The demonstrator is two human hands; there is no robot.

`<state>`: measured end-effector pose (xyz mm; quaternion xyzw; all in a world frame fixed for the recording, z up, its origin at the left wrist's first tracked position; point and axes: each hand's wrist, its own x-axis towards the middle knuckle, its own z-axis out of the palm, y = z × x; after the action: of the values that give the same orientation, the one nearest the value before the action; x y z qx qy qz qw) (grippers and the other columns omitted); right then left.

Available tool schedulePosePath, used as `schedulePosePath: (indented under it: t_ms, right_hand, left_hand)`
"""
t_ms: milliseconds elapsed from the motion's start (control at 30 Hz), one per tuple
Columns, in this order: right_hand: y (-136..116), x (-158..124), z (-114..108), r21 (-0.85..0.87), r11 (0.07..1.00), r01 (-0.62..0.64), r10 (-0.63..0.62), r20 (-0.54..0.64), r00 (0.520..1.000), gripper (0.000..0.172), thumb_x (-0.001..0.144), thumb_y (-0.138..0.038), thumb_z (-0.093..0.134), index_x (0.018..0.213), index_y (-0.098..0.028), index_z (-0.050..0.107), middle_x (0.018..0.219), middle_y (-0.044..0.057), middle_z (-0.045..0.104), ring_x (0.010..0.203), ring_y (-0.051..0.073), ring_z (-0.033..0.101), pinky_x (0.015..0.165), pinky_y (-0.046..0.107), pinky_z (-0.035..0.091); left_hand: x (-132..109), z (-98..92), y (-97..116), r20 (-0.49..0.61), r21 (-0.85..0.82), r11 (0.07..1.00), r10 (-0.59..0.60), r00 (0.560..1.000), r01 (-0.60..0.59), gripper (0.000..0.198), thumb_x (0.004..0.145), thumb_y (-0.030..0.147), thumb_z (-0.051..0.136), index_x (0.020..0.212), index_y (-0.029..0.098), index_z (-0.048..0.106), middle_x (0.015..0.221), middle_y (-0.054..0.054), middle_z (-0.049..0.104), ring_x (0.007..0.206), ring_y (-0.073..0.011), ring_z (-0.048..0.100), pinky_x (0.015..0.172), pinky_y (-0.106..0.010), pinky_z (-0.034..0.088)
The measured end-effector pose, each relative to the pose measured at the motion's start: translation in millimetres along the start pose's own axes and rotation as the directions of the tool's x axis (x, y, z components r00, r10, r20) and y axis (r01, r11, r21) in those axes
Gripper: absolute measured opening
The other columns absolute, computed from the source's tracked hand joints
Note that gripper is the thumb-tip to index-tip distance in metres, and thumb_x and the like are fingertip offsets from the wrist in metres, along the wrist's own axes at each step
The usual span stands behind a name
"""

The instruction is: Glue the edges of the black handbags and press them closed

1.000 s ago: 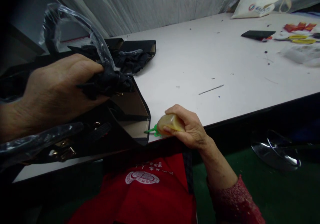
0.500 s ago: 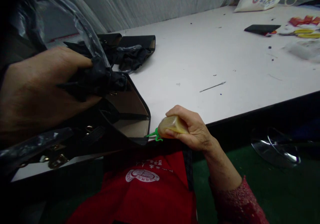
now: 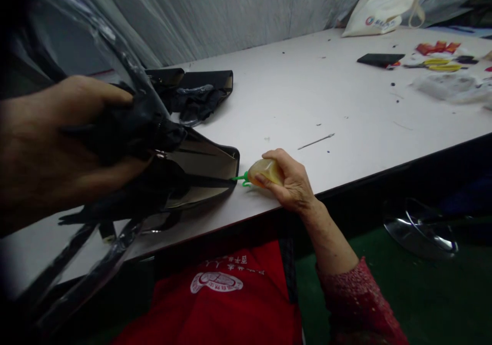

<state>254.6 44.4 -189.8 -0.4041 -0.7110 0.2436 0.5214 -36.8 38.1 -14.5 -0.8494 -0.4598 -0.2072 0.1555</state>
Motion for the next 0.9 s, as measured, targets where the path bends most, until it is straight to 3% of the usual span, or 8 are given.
schedulePosePath:
  t_ms: [67, 167, 300, 467, 600, 767, 900]
  right_hand:
    - [2.4, -1.7, 0.0, -0.006, 1.000, -0.025, 0.025, -0.022, 0.999, 0.037, 0.080, -0.039, 0.071, 0.112, -0.026, 0.059, 0.097, 0.002, 0.060, 0.083, 0.017, 0.057, 0.071, 0.032, 0.047]
    - [-0.2, -6.0, 0.5, -0.025, 0.998, -0.053, 0.052, -0.063, 0.997, 0.035, 0.080, -0.039, 0.070, 0.111, -0.026, 0.059, 0.095, 0.001, 0.060, 0.082, 0.017, 0.056, 0.070, 0.032, 0.047]
    - [-11.4, -12.3, 2.5, 0.007, 0.998, -0.066, 0.066, -0.056, 0.996, 0.032, 0.080, -0.036, 0.071, 0.109, -0.027, 0.060, 0.093, 0.001, 0.059, 0.077, 0.016, 0.055, 0.065, 0.030, 0.046]
    - [-20.5, -17.9, 3.6, 0.015, 0.998, -0.056, 0.057, -0.121, 0.991, 0.033, 0.081, -0.035, 0.071, 0.110, -0.026, 0.060, 0.095, 0.002, 0.060, 0.078, 0.017, 0.056, 0.069, 0.032, 0.048]
    - [-20.4, -21.4, 3.5, -0.011, 0.992, -0.125, 0.125, -0.050, 0.991, 0.033, 0.082, -0.037, 0.069, 0.111, -0.026, 0.059, 0.092, 0.002, 0.061, 0.074, 0.017, 0.056, 0.064, 0.031, 0.046]
    - [-21.9, -22.7, 7.1, -0.045, 0.994, -0.095, 0.089, -0.117, 0.989, 0.034, 0.081, -0.038, 0.070, 0.112, -0.026, 0.060, 0.099, 0.003, 0.061, 0.080, 0.018, 0.057, 0.071, 0.034, 0.048]
    - [-23.1, -23.7, 11.7, -0.018, 0.991, -0.130, 0.128, -0.082, 0.988, 0.034, 0.081, -0.037, 0.069, 0.112, -0.026, 0.059, 0.096, 0.002, 0.062, 0.075, 0.017, 0.057, 0.066, 0.031, 0.047]
  left_hand:
    - [-1.6, 6.8, -3.7, 0.052, 0.092, 0.994, -0.066, 0.996, 0.061, 0.045, 0.069, 0.045, 0.061, 0.110, 0.026, 0.056, 0.079, 0.000, 0.061, 0.065, -0.0222, 0.060, 0.056, -0.032, 0.042]
    - [-5.0, 12.3, -6.5, 0.128, 0.151, 0.983, -0.120, 0.984, 0.100, 0.040, 0.068, 0.047, 0.060, 0.102, 0.026, 0.056, 0.064, 0.003, 0.053, 0.049, -0.0162, 0.049, 0.049, -0.026, 0.031]
    - [-12.0, 11.6, -1.1, 0.039, 0.084, 0.996, 0.002, 0.999, -0.006, 0.036, 0.074, 0.049, 0.056, 0.099, 0.024, 0.053, 0.082, 0.000, 0.060, 0.070, -0.0215, 0.060, 0.056, -0.029, 0.038]
    - [-26.7, 14.1, 5.4, 0.014, 0.046, 0.993, 0.105, 0.994, -0.106, 0.033, 0.080, 0.044, 0.055, 0.104, 0.021, 0.051, 0.095, -0.007, 0.062, 0.086, -0.0259, 0.062, 0.069, -0.036, 0.048]
    - [-41.0, 19.3, 9.3, -0.013, 0.049, 0.995, 0.092, 0.996, -0.091, 0.030, 0.082, 0.043, 0.057, 0.104, 0.024, 0.049, 0.095, -0.006, 0.062, 0.089, -0.0269, 0.062, 0.073, -0.039, 0.051]
    - [-55.5, 22.3, 14.6, -0.037, 0.012, 1.000, 0.029, 0.999, -0.028, 0.033, 0.084, 0.043, 0.058, 0.110, 0.027, 0.047, 0.099, -0.004, 0.063, 0.092, -0.0250, 0.063, 0.076, -0.039, 0.052]
    - [-63.3, 23.0, 15.9, -0.028, 0.004, 1.000, -0.009, 1.000, 0.009, 0.036, 0.083, 0.044, 0.061, 0.112, 0.026, 0.048, 0.101, -0.004, 0.063, 0.094, -0.0243, 0.063, 0.078, -0.038, 0.053]
